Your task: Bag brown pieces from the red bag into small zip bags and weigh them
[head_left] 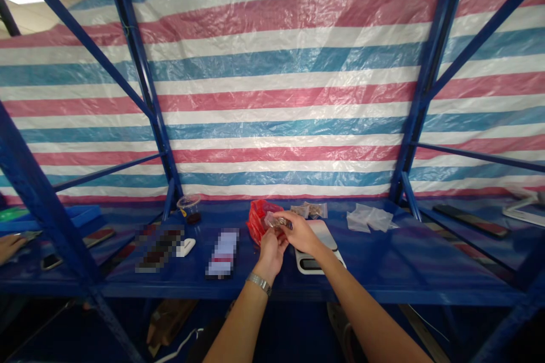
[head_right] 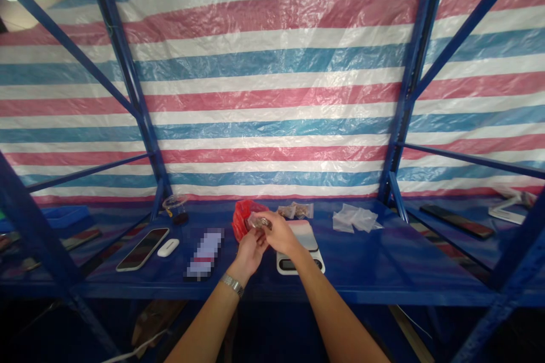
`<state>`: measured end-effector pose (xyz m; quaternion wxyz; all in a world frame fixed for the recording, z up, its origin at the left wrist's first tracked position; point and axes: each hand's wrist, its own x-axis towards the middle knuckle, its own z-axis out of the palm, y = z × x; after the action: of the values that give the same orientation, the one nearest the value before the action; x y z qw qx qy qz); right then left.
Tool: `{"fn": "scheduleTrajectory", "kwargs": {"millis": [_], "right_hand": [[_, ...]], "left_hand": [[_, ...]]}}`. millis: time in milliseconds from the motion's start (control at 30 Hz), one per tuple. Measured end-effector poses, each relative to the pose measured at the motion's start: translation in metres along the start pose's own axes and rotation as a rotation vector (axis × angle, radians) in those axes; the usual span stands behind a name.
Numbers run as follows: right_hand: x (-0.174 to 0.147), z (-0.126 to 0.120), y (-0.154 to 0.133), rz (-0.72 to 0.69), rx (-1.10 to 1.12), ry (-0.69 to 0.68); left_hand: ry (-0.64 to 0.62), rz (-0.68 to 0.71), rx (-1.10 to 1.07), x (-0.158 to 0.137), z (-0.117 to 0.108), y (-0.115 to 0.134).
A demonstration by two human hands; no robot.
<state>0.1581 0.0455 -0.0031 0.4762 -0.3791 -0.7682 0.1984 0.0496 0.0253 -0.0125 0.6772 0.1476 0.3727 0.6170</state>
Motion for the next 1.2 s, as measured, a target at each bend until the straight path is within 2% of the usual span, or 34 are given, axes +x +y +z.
{"fn": "scheduleTrajectory", "kwargs": {"millis": [567, 1200], "right_hand": [[-0.004, -0.007, 0.000, 0.047, 0.007, -0.001], [-0.002, 0.000, 0.000, -0.018, 0.057, 0.005]], "left_hand": [[-0.062, -0.093, -0.012, -0.006, 0.000, 0.005], [-0.048, -0.157, -0.046, -0.010, 0.003, 0.012]]}}
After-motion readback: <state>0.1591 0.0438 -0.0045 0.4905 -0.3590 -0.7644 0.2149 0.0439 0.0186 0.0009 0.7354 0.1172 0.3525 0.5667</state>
